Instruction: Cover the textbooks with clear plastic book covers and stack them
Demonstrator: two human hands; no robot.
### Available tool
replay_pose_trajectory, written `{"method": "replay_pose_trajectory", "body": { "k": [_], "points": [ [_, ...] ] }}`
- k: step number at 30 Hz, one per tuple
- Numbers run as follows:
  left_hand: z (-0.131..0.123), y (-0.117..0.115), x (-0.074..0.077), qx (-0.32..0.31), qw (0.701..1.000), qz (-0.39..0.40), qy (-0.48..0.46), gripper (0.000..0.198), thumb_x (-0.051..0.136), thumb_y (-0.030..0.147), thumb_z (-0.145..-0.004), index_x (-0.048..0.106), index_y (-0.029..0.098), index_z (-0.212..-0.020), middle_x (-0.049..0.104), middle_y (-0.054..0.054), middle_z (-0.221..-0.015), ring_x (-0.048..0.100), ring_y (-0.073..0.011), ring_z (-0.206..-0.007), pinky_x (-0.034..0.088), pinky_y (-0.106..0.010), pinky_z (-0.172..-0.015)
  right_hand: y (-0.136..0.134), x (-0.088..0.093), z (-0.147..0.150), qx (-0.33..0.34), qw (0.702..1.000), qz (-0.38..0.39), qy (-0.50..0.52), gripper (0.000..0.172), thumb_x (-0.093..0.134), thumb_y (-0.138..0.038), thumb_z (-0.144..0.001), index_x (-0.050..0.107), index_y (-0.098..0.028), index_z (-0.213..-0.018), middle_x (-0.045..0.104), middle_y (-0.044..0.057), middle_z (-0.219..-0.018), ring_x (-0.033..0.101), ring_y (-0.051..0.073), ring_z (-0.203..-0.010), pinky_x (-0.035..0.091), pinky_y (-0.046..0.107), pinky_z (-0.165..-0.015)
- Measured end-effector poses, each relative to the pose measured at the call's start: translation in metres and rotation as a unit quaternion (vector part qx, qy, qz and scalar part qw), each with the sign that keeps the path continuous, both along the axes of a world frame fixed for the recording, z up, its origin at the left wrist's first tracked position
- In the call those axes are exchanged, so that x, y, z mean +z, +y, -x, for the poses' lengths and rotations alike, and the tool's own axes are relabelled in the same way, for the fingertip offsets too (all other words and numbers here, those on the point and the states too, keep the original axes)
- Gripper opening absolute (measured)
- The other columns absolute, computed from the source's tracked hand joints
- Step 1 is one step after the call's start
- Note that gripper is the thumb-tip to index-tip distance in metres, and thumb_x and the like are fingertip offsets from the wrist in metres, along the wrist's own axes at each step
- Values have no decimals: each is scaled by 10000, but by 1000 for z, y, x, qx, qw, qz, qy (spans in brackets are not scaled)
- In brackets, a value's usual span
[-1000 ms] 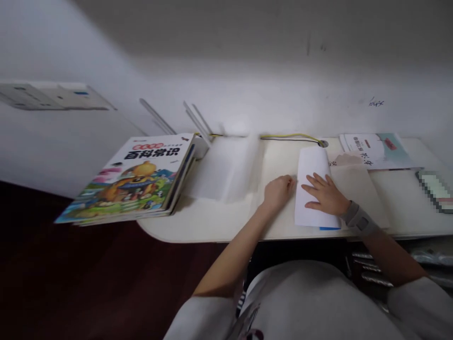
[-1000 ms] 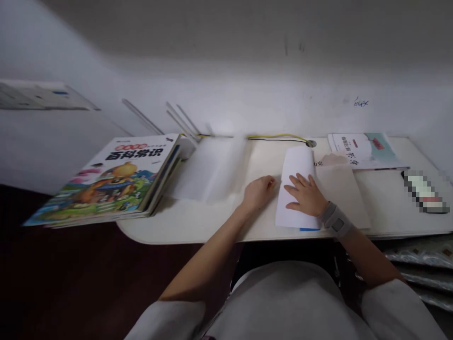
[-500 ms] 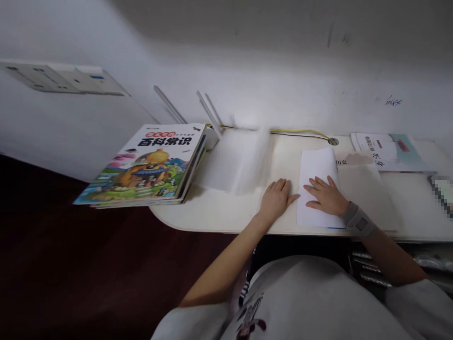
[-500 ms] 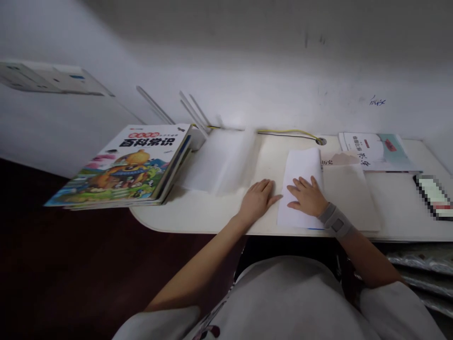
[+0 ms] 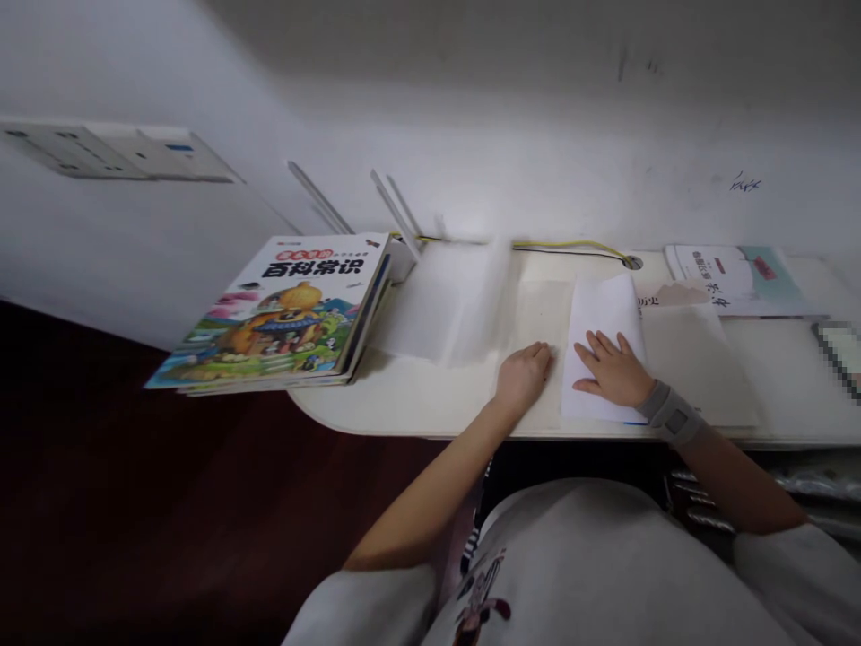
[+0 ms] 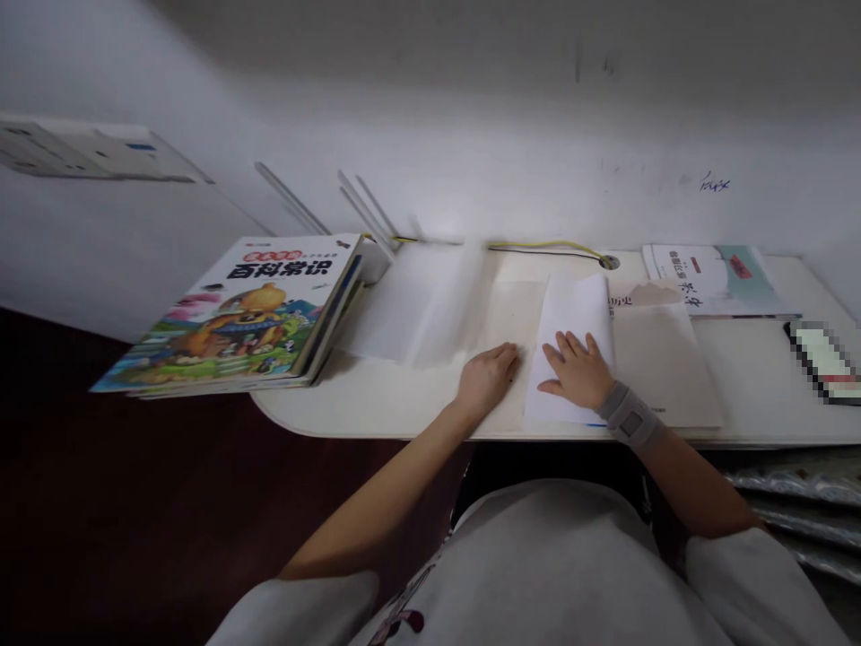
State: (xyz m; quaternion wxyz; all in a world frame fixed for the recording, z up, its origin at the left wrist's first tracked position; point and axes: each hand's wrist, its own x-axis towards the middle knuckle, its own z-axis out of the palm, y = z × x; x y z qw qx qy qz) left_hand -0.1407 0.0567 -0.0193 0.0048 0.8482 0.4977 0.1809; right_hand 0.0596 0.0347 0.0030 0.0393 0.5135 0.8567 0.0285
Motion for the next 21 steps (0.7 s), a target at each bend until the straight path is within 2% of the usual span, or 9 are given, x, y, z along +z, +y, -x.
{"method": "replay_pose_trajectory", "body": {
  "k": [3,7,11,18,21],
  "points": [
    [0,1,1,4,1000,1,0,185,435,191,-909,610,157,-859,666,-77,-827,636,-195,-767,475,-298,-698,1,-2,-1,-1,1000,-3,0,709,311,-616,-883,364,-137,-1402,311,222,-1465,287,354,-1345,214,586,-1045],
    [4,2,3,23,999,-5,-24,196,432,170,-900,610,162,-819,658,-74,-772,624,-197,-754,472,-306,-702,0,-4,-3,1,1000,-14,9,710,292,-620,-885,364,-138,-1402,310,218,-1467,285,345,-1348,221,584,-1043],
    [7,3,3,33,997,-16,-62,207,410,176,-913,612,172,-872,675,-79,-863,629,-190,-844,489,-315,-765,-2,-6,-1,-6,1000,-12,17,713,287,-616,-887,355,-134,-1408,296,221,-1472,276,351,-1351,224,588,-1041],
    [1,6,-4,-6,994,-40,-101,178,440,149,-886,618,141,-899,665,-130,-1047,562,-235,-1111,450,-405,-947,-16,-12,23,-16,999,-34,30,680,310,-558,-910,334,-107,-1417,273,228,-1477,251,353,-1362,195,547,-1072],
    [0,4,-4,10,995,-29,-95,230,433,211,-904,603,104,-1016,624,-155,-1159,521,-245,-1170,422,-404,-987,-24,-14,34,-19,998,-39,37,660,316,-525,-919,341,-85,-1410,273,241,-1471,257,361,-1358,198,548,-1069]
  ]
}}
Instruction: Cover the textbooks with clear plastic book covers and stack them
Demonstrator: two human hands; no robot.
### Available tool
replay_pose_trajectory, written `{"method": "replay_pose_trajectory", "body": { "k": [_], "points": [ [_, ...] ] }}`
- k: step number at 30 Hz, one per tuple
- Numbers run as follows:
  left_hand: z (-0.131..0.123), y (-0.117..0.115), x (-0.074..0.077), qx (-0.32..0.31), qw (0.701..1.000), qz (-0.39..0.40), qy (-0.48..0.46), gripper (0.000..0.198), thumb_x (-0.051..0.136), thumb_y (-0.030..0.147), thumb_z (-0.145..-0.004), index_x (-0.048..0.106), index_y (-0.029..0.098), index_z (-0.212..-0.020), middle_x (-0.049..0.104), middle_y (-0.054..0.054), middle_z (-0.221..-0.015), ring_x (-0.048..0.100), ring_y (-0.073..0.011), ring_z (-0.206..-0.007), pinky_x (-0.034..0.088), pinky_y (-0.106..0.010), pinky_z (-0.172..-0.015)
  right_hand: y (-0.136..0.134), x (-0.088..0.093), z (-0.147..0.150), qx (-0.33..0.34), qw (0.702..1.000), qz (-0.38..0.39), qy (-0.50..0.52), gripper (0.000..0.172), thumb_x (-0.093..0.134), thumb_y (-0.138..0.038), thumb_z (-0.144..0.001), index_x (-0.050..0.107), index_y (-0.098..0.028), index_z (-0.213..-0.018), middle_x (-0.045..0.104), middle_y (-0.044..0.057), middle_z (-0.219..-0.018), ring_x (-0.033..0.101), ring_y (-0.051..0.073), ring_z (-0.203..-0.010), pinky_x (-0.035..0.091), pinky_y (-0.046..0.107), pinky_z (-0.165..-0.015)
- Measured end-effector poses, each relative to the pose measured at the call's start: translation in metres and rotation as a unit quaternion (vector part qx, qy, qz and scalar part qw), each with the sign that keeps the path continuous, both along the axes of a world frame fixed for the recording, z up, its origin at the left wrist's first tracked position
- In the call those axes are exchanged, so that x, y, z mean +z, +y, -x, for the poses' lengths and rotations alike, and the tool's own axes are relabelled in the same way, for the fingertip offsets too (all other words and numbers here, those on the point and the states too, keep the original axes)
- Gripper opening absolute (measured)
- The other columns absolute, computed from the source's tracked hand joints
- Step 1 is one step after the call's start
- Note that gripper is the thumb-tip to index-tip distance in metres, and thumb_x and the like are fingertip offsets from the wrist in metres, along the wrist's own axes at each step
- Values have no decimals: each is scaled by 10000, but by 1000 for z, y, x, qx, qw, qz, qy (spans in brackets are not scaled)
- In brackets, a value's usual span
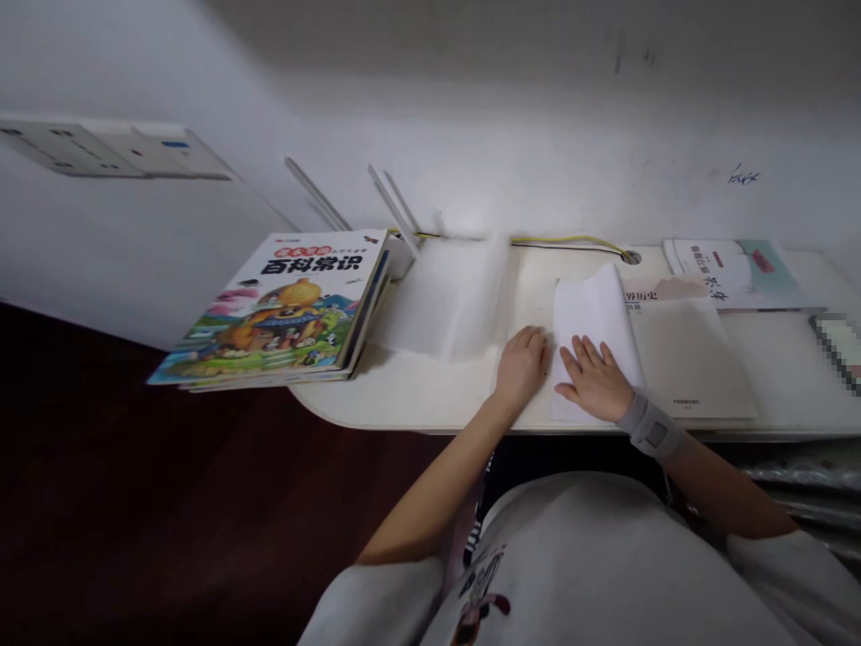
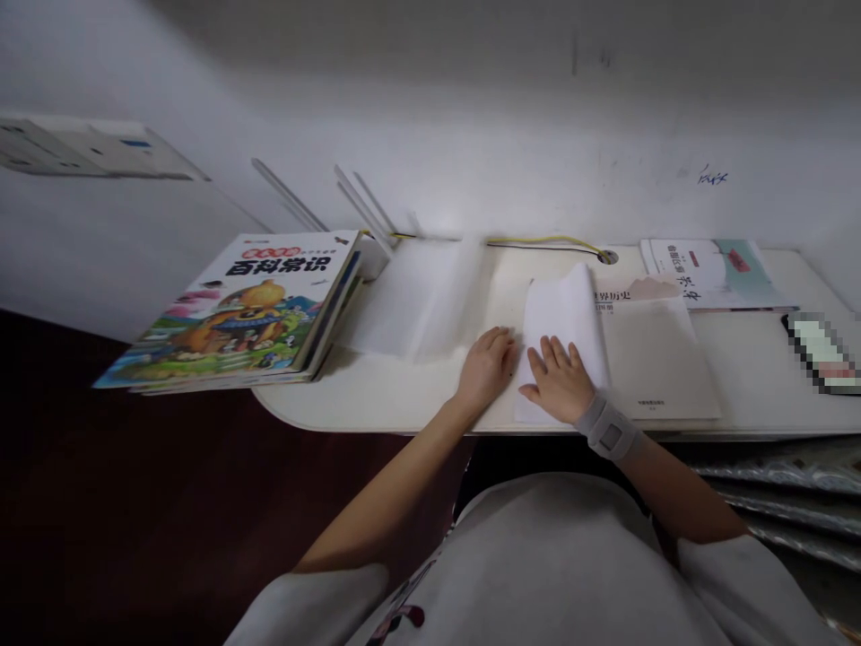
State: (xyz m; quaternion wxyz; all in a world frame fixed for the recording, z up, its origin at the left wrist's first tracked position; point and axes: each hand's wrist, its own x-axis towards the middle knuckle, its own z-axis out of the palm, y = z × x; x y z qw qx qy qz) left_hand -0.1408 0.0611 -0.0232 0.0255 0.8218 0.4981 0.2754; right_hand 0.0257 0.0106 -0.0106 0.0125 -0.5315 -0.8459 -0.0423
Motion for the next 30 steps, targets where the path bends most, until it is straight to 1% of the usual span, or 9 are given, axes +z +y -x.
{"method": "replay_pose_trajectory", "body": {
  "k": [4,8,11,13,15,17,20,24,30],
  "points": [
    [-1,-5,4,7,998,33,54,428,403,341,-926,484,104,-1274,501,-165,-1345,414,-289,-1280,366,-451,-1029,-13,4,8,-8,1000,-7,5,620,331,-474,-926,364,-68,-1394,294,238,-1462,271,359,-1353,216,536,-1066],
    [-4,-8,7,-10,991,50,120,422,376,369,-933,480,216,-1312,443,-93,-1415,348,-320,-1324,301,-516,-1052,-14,25,6,30,999,18,-22,532,386,-392,-920,471,-36,-1307,428,239,-1386,402,333,-1280,337,440,-1010],
    [-5,-8,7,-7,989,55,140,419,369,359,-932,487,223,-1311,447,-85,-1414,352,-326,-1319,294,-520,-1051,13,45,0,87,992,79,-46,405,346,-335,-936,603,-98,-1140,624,180,-1174,596,271,-1051,431,383,-888],
    [-5,-7,7,-7,988,56,146,423,365,362,-932,485,225,-1314,451,-84,-1411,360,-329,-1313,300,-527,-1044,45,54,-5,85,988,110,-60,387,300,-300,-947,631,-141,-1069,681,141,-1036,639,241,-936,448,370,-841],
    [-5,-8,7,-7,987,53,150,421,364,364,-932,489,226,-1309,456,-84,-1407,368,-328,-1307,299,-531,-1043,81,56,-9,80,992,75,-60,369,308,-256,-938,615,-116,-1089,639,166,-1132,590,258,-1050,416,386,-899],
    [-4,-9,7,-4,987,46,155,415,362,361,-933,497,226,-1301,464,-83,-1400,379,-325,-1300,300,-528,-1044,114,49,-14,70,995,45,-57,367,330,-199,-918,568,-68,-1164,528,201,-1294,448,289,-1233,340,433,-992],
    [-3,-9,6,-4,986,41,163,413,352,358,-938,499,217,-1297,474,-88,-1391,388,-329,-1292,314,-532,-1035,147,33,-22,53,996,52,-53,399,360,-212,-906,521,-55,-1236,486,206,-1339,412,300,-1262,352,458,-984],
    [-1,-9,6,-16,986,40,161,419,342,376,-943,496,213,-1297,472,-104,-1389,387,-329,-1291,318,-547,-1028,160,15,-31,39,996,65,-40,490,333,-338,-937,372,-169,-1395,336,153,-1471,327,283,-1332,327,458,-1016],
    [-1,-10,9,-24,986,44,156,472,357,460,-927,459,252,-1339,434,-116,-1416,369,-357,-1299,320,-561,-1019,160,3,-30,21,994,105,14,518,291,-436,-945,296,-277,-1438,200,123,-1533,176,300,-1394,203,489,-1081]
  ]
}}
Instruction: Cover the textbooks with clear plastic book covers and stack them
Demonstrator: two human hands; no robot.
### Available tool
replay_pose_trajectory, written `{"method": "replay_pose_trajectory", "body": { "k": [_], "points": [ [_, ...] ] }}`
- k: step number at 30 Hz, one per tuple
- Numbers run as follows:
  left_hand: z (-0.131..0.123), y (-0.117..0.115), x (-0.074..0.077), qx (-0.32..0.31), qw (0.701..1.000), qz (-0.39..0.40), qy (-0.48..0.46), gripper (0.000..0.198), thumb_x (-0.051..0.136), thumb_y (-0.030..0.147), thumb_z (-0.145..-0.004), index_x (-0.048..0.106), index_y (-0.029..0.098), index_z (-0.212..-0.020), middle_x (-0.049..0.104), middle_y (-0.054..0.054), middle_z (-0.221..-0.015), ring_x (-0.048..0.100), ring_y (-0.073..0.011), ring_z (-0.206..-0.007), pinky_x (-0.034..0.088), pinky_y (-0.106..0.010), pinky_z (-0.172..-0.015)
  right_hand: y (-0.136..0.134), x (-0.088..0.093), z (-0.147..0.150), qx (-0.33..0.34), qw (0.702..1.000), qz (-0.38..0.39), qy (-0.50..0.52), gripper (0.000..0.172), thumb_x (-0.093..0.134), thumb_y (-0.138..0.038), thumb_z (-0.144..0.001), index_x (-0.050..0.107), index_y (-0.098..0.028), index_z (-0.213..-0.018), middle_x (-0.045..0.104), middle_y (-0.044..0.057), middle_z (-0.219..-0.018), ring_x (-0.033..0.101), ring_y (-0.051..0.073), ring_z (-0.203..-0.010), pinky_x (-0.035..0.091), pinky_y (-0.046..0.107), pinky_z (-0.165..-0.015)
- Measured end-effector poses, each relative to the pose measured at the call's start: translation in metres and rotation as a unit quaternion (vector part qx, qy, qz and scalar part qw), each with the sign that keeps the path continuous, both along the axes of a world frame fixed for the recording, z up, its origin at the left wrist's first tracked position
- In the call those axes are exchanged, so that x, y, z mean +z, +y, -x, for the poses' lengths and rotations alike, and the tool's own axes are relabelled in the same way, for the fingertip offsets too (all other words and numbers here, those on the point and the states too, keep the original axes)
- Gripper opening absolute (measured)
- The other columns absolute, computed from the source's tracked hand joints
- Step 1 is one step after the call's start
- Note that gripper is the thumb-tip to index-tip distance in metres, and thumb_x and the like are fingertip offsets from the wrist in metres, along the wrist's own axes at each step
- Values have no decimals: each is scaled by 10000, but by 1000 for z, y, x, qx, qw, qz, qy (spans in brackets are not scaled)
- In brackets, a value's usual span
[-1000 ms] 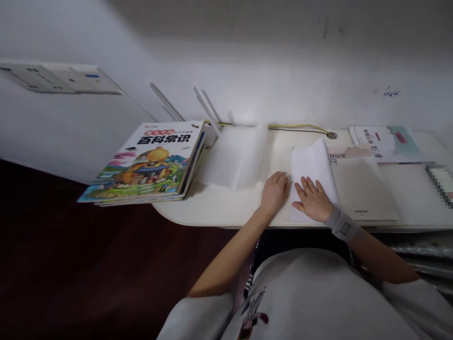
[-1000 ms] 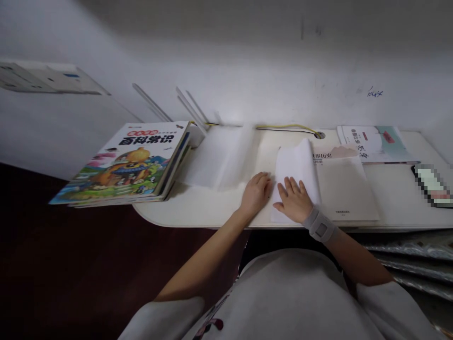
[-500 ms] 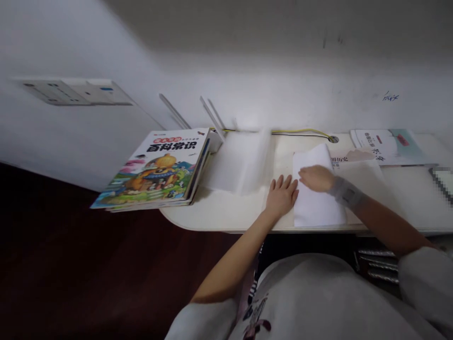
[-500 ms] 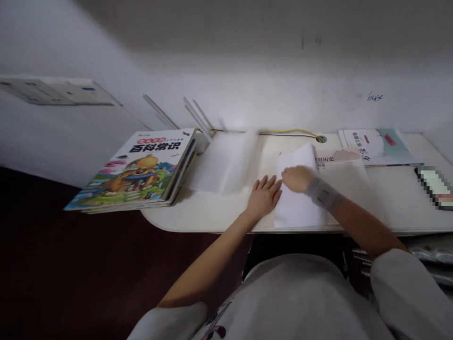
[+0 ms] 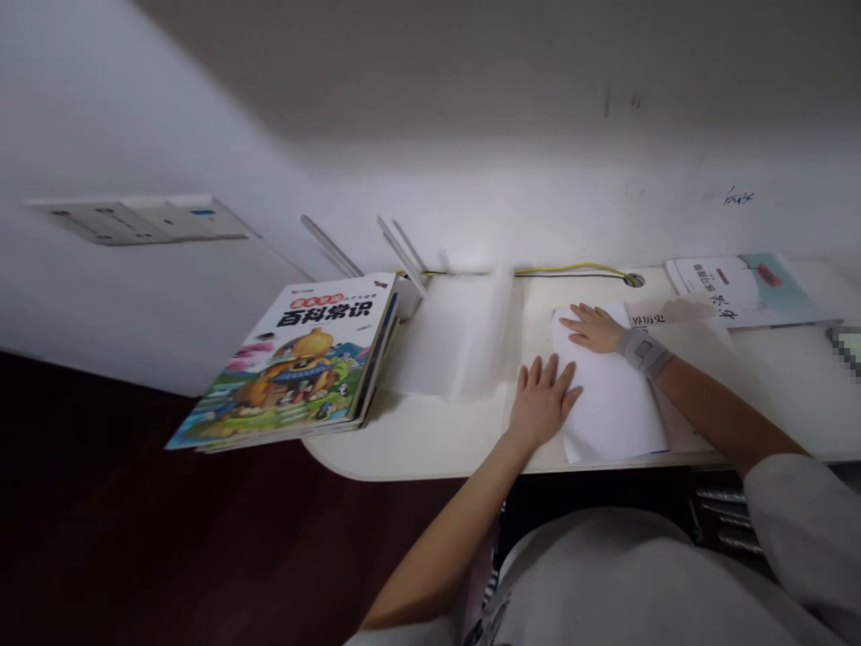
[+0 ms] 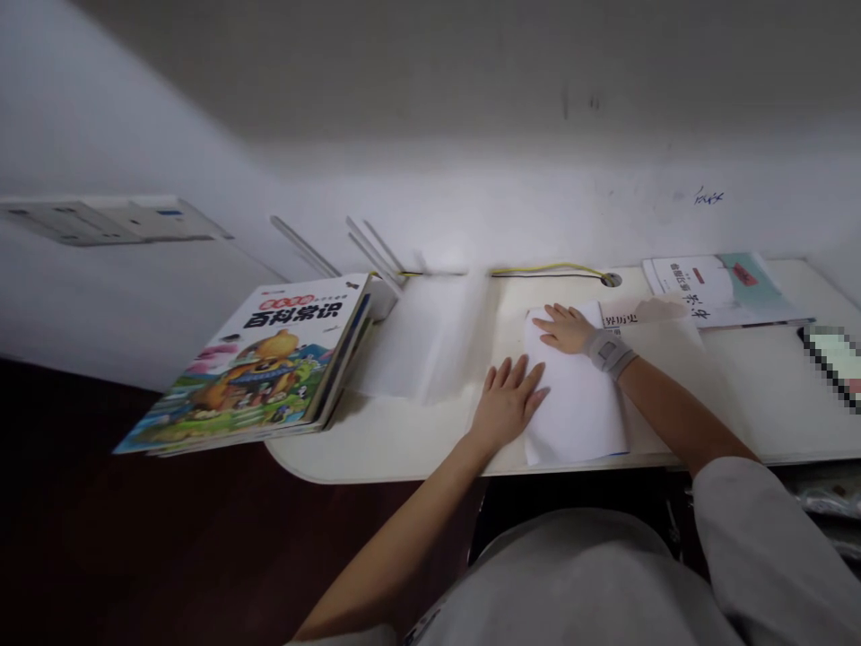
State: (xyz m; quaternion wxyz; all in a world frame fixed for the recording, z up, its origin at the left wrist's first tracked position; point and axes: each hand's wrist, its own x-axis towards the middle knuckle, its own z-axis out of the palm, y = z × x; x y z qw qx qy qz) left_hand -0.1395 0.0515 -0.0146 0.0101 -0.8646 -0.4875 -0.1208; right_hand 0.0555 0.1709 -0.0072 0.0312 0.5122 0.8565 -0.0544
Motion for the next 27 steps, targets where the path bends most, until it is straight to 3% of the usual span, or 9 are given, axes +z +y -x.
{"method": "replay_pose_trajectory", "body": {
  "k": [12,20,23,27],
  "points": [
    [2,-1,2,-9,1000,10,4,462,372,465,-919,486,257,-1316,439,-106,-1411,362,-377,-1292,312,-575,-1021,21,-7,16,-22,999,-7,23,537,254,-478,-939,257,-298,-1446,142,148,-1542,112,340,-1399,149,587,-1062],
    [3,0,0,-8,1000,11,8,464,383,471,-913,479,268,-1320,446,-99,-1406,352,-378,-1298,306,-574,-1025,29,1,23,-3,1000,13,-16,532,304,-454,-923,232,-364,-1443,82,80,-1560,82,361,-1399,157,672,-1014],
    [3,0,0,-5,1000,14,2,464,381,475,-913,480,270,-1318,445,-102,-1407,352,-371,-1300,307,-576,-1025,22,3,28,3,1000,17,-15,545,268,-466,-932,232,-308,-1453,97,115,-1553,86,340,-1403,140,654,-1034],
    [2,0,-1,-2,1000,10,1,465,383,477,-912,486,263,-1312,445,-103,-1407,357,-369,-1299,304,-572,-1029,-17,8,25,42,999,-11,-11,559,304,-455,-932,284,-230,-1443,167,159,-1531,139,325,-1399,158,630,-1046]
  ]
}}
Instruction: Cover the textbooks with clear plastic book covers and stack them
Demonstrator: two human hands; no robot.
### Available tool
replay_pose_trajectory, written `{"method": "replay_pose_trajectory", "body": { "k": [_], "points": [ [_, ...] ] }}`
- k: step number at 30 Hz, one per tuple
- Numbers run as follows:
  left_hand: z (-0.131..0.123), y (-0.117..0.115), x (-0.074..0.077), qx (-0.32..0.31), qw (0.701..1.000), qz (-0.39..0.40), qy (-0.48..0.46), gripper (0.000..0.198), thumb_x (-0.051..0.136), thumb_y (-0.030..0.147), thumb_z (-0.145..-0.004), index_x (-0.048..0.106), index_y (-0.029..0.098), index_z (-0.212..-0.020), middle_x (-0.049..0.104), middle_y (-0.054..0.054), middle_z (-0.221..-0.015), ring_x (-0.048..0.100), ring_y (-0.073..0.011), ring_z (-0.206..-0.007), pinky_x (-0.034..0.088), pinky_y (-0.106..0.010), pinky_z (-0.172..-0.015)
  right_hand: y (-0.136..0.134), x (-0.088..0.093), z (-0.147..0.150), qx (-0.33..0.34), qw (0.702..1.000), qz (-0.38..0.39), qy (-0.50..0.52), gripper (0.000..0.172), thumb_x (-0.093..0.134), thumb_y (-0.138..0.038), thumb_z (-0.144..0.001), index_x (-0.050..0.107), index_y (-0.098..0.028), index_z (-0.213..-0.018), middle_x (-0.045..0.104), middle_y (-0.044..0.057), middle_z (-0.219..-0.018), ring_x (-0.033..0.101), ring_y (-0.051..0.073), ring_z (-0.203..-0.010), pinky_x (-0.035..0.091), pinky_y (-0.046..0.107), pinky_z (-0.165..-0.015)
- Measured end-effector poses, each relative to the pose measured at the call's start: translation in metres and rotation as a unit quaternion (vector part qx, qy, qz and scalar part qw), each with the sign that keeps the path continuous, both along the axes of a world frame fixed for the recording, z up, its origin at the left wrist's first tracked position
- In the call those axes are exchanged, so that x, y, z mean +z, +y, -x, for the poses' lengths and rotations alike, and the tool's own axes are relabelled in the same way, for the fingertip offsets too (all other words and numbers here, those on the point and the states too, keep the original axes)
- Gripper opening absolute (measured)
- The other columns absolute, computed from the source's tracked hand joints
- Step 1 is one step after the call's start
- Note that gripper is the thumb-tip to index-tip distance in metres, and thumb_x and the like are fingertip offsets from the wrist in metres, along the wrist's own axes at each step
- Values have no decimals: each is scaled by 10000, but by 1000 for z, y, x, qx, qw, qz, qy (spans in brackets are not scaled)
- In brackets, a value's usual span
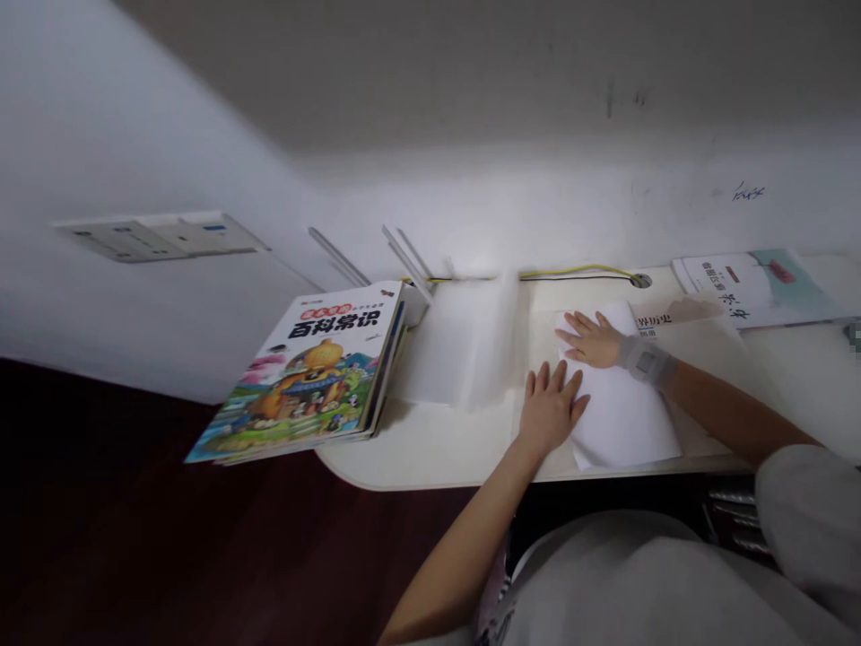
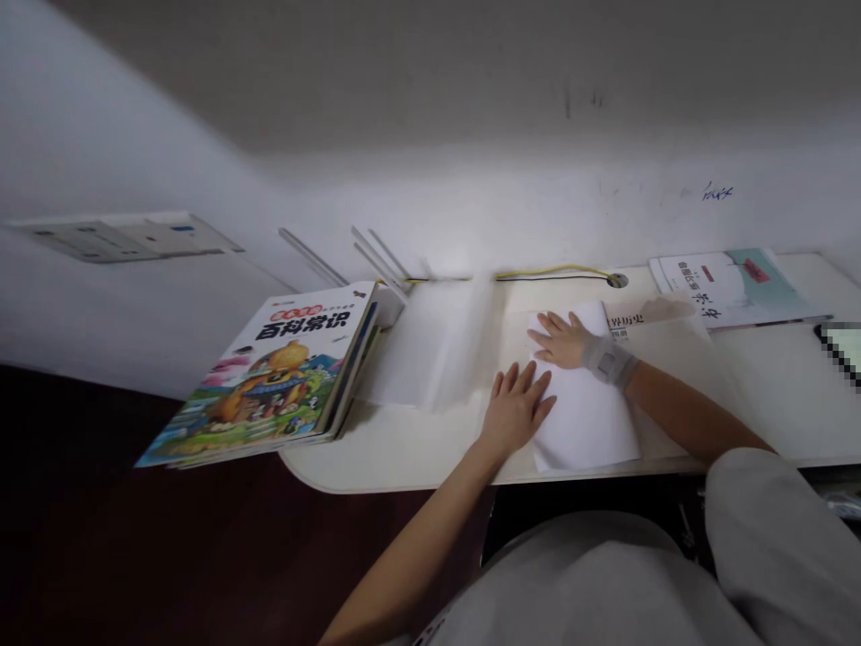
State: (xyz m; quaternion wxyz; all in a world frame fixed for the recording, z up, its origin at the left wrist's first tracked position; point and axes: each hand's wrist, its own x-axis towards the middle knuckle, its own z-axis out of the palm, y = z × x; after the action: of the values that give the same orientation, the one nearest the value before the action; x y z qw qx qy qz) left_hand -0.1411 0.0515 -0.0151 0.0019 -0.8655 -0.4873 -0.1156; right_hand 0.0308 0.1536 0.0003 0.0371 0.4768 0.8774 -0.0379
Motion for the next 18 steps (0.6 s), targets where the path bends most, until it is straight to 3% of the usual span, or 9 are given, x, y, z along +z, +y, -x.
{"method": "replay_pose_trajectory", "body": {
  "k": [5,8,12,18],
  "points": [
    [3,2,-3,-3,1000,-6,-9,443,399,454,-914,499,256,-1298,436,-125,-1409,374,-341,-1297,314,-554,-1027,-50,15,-48,86,995,39,42,436,414,-424,-907,492,-297,-1317,303,104,-1497,289,303,-1357,227,592,-1043],
    [4,4,-2,0,1000,2,-10,417,402,423,-920,519,246,-1280,432,-132,-1412,374,-335,-1301,315,-545,-1031,-57,16,-88,4,991,-15,134,450,375,-436,-921,528,-233,-1291,393,118,-1446,345,250,-1334,280,483,-1062],
    [-7,4,10,-5,1000,16,19,457,384,427,-926,469,230,-1329,393,-129,-1443,329,-362,-1326,306,-600,-1017,-54,-3,-114,-109,973,-77,190,541,378,-445,-911,451,-138,-1351,347,158,-1465,315,244,-1349,309,432,-1060],
    [-44,0,30,-120,989,43,73,735,284,644,-871,298,172,-1434,319,-125,-1483,154,-347,-1397,165,-657,-1058,-60,-24,-108,-114,963,-117,214,603,433,-510,-876,427,-163,-1369,306,164,-1484,262,284,-1371,268,492,-1066]
  ]
}}
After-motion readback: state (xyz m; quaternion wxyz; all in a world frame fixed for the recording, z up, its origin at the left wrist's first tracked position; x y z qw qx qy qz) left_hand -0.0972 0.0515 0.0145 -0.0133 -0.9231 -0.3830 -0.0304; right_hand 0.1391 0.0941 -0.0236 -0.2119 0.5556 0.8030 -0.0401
